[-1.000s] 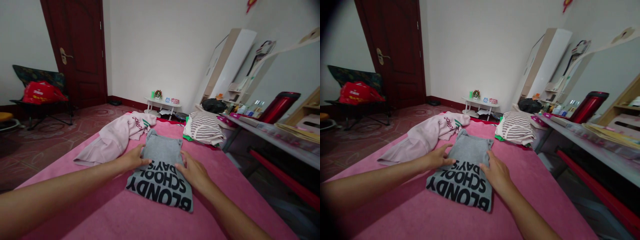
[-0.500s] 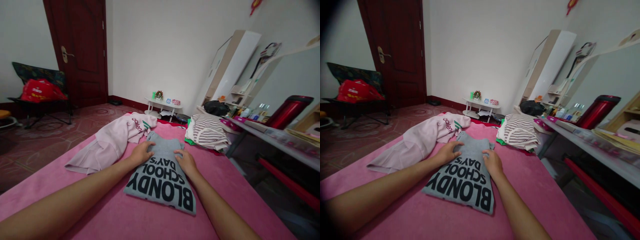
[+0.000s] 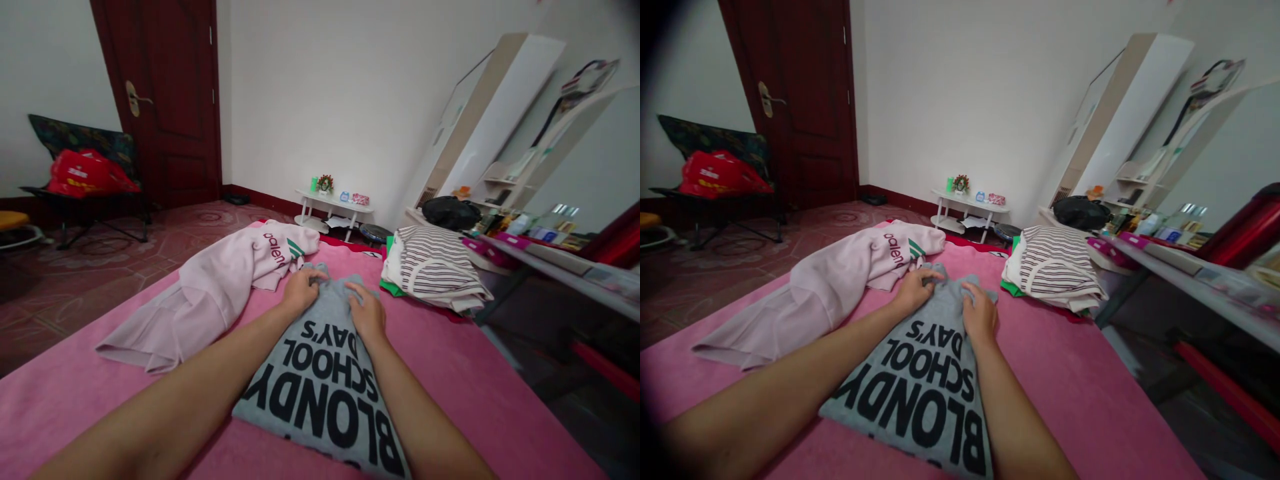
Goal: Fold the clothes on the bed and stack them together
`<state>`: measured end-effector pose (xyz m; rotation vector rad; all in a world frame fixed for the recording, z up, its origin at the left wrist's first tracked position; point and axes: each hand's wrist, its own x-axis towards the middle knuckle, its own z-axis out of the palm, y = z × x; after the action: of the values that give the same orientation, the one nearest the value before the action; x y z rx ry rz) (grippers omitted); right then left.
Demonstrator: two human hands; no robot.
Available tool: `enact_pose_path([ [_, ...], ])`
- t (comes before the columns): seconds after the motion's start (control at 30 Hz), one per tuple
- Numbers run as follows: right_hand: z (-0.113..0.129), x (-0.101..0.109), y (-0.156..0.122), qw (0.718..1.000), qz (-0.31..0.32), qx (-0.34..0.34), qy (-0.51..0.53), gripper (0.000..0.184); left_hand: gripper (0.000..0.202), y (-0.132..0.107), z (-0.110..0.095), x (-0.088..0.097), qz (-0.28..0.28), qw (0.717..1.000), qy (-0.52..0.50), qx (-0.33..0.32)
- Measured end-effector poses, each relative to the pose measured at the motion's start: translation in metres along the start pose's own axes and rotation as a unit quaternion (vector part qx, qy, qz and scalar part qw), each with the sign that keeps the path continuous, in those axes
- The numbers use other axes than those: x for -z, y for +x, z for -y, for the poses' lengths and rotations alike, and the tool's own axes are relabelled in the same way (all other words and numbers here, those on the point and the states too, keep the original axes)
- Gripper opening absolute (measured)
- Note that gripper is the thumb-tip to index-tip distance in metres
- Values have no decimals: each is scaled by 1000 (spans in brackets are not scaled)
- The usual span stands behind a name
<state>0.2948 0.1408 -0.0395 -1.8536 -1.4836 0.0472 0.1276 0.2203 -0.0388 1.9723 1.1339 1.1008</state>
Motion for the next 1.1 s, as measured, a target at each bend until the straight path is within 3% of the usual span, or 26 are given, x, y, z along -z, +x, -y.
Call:
enact_pose_path([
  [0.13, -2, -1, 0, 982, -40, 78, 167, 40, 51, -1, -4, -1, 39, 988, -105, -110],
  [0.3, 3, 5, 4, 962, -102, 109, 226, 35, 49, 12, 6, 7, 18, 980, -198, 17],
  [0.43, -15, 0, 12, 985, -66, 37, 156, 36, 49, 17, 15, 8, -10, 994, -91, 66],
  [0.5, -21, -2, 15, 990, -36, 7, 135, 35, 53, 15, 9, 6, -7, 996, -71, 58],
  [0.57, -17, -2, 15, 983, -39, 12, 180, 36, 62, 11, -3, 6, 10, 992, -124, 29],
  [0.73, 1, 10, 12, 938, -151, 83, 300, 29, 65, 9, -26, 16, 50, 937, -345, -4],
  [0.8, -3, 13, 12, 945, -168, 70, 270, 27, 64, 11, -20, 22, 23, 953, -303, 21],
  [0.9, -14, 13, 12, 986, -88, 18, 139, 27, 59, 11, -6, 27, -31, 997, -61, 27],
  [1.0, -6, 12, 9, 997, -70, 40, 21, 32, 55, 8, -8, 28, -72, 989, 116, -65],
  [1.03, 1, 12, 8, 994, -79, 71, 10, 35, 51, 6, -12, 27, -66, 983, 130, -108],
  [1.1, 14, 10, 4, 988, -59, 144, 9, 40, 40, 2, -21, 22, 17, 972, 144, -184],
])
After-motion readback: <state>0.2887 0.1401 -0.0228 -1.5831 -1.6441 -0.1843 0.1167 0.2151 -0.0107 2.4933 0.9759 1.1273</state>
